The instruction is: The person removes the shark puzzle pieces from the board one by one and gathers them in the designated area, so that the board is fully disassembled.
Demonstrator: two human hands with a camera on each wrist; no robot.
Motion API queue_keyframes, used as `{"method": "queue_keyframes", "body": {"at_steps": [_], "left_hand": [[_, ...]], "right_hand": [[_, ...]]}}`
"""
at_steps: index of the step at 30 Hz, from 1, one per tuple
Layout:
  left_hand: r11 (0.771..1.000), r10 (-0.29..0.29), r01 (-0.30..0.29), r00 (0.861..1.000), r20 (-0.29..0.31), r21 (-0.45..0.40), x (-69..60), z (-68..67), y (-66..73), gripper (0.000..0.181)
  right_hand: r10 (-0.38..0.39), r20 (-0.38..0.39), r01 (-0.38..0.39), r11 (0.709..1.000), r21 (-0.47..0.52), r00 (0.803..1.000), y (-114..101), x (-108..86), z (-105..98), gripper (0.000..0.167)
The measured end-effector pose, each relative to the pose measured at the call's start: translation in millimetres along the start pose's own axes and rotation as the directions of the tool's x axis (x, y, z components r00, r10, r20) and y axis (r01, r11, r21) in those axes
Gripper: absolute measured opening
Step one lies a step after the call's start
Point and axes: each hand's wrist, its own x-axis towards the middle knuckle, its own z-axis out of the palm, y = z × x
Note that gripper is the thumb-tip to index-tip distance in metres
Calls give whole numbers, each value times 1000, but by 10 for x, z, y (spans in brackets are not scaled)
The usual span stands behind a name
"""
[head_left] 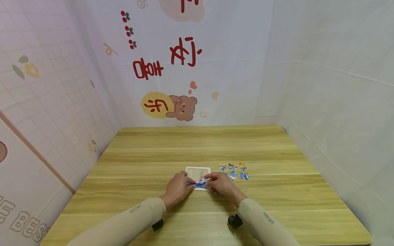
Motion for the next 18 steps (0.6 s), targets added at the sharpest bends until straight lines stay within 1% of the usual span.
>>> {"method": "queue_keyframes", "body": {"at_steps": [3, 11, 18], "left_hand": [[1000, 8, -8, 1000, -5, 3, -3, 4, 2, 18], [1000, 3, -3, 1000, 5, 5, -3, 26, -2, 19], [1000, 5, -5, 1000, -3, 7, -9, 31, -12, 19]], "right_hand": [[-9, -8, 9, 1000, 11, 1000, 20, -2, -8, 29], [31, -45, -29, 998, 51, 999, 61, -21, -58, 27], [60, -94, -53, 996, 75, 994, 92, -86, -174, 26]]}}
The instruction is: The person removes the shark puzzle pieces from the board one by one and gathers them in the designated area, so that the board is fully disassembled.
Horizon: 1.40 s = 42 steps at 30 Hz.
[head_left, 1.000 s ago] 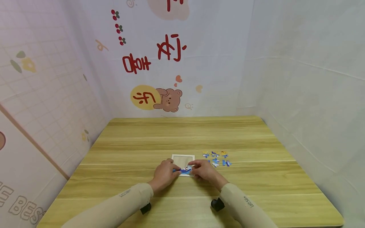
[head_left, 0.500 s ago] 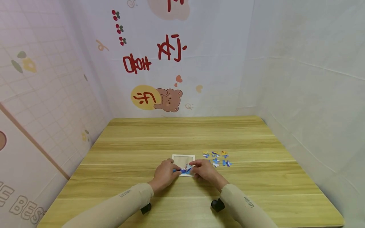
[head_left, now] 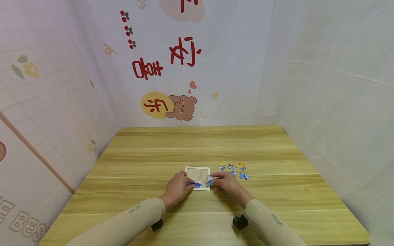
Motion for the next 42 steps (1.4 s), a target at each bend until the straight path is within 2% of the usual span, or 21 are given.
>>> {"method": "queue_keyframes", "body": {"at_steps": [13, 21, 42], "left_hand": [[1000, 14, -14, 1000, -14, -23, -26, -12, -15, 18], [999, 12, -13, 1000, -15, -34, -35, -15, -14, 17], [999, 18, -18, 1000, -8, -35, -37, -16, 0, 18]], "right_hand": [[70, -63, -66, 996, 60, 996, 144, -118, -272, 28], [82, -53, -80, 996, 51, 995, 200, -171, -369, 28], [90, -45, -89, 996, 31, 995, 228, -225, -431, 27]]}}
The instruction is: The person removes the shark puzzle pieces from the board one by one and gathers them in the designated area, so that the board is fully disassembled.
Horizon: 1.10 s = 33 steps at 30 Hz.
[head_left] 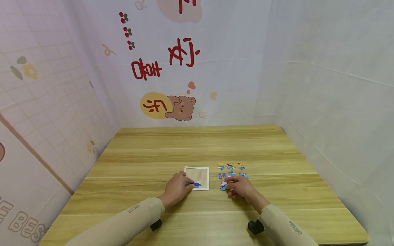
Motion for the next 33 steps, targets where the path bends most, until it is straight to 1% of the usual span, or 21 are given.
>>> {"method": "queue_keyframes", "body": {"at_steps": [9, 13, 16, 20, 23, 27, 30, 33], "left_hand": [[1000, -14, 14, 1000, 14, 6, 3, -4, 14, 19], [1000, -9, 9, 1000, 15, 1, 6, -14, 23, 18], [1000, -3, 3, 1000, 8, 2, 16, -12, 18, 16], [1000, -16, 16, 1000, 7, 12, 31, -2, -2, 16], [1000, -13, 13, 1000, 13, 22, 33, -9, -19, 17], [1000, 25, -25, 999, 21, 1, 28, -27, -60, 20], [999, 39, -38, 999, 17, -38, 21, -41, -112, 22], [997, 58, -58, 998, -3, -48, 16, -64, -165, 23]], "right_hand": [[-7, 2, 7, 1000, 19, 1000, -11, -19, -7, 28], [-11, 9, 11, 1000, 20, 1000, -5, -19, -19, 28], [-13, 10, 12, 1000, 15, 1000, -14, -23, -19, 28], [-32, -2, 32, 999, -10, 999, -51, -27, 6, 27], [-57, -2, 56, 998, -31, 998, -102, -20, 52, 28], [-74, 10, 75, 997, -36, 997, -189, -14, 157, 27], [-85, 26, 85, 996, -24, 996, -255, -1, 268, 27], [-101, 53, 102, 995, -11, 993, -312, 25, 396, 29]]}}
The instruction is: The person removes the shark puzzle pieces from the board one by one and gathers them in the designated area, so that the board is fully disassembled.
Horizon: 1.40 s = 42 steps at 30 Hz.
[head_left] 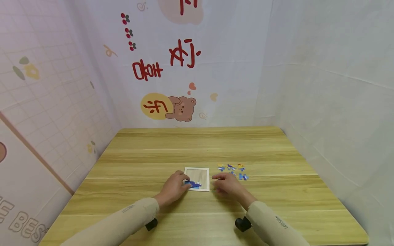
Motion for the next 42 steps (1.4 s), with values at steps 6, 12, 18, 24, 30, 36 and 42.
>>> {"method": "queue_keyframes", "body": {"at_steps": [6, 12, 18, 24, 30, 36, 42], "left_hand": [[1000, 11, -11, 1000, -5, 3, -13, -62, -83, 21], [999, 36, -36, 999, -15, 13, -9, -62, -95, 18], [995, 85, -83, 996, -31, 49, -42, -28, -81, 17], [996, 75, -73, 997, -33, 42, -57, -22, -69, 17], [997, 73, -72, 997, -29, 35, -54, -29, -60, 17], [995, 93, -91, 995, -34, 46, -47, -28, -73, 17], [995, 94, -93, 995, -23, 42, -50, -34, -72, 18]], "right_hand": [[-38, 52, 40, 999, -35, 998, -80, 78, 300, 30], [-18, 64, 22, 998, -57, 998, -116, 98, 470, 32], [21, 41, -18, 997, -72, 999, -90, 122, 504, 30], [9, 37, -6, 996, -87, 999, -85, 136, 536, 31], [5, 52, 1, 994, -112, 999, -79, 150, 539, 32], [10, 64, -3, 995, -102, 998, -89, 167, 525, 32], [-14, 51, 19, 994, -103, 999, -107, 172, 519, 34]]}}
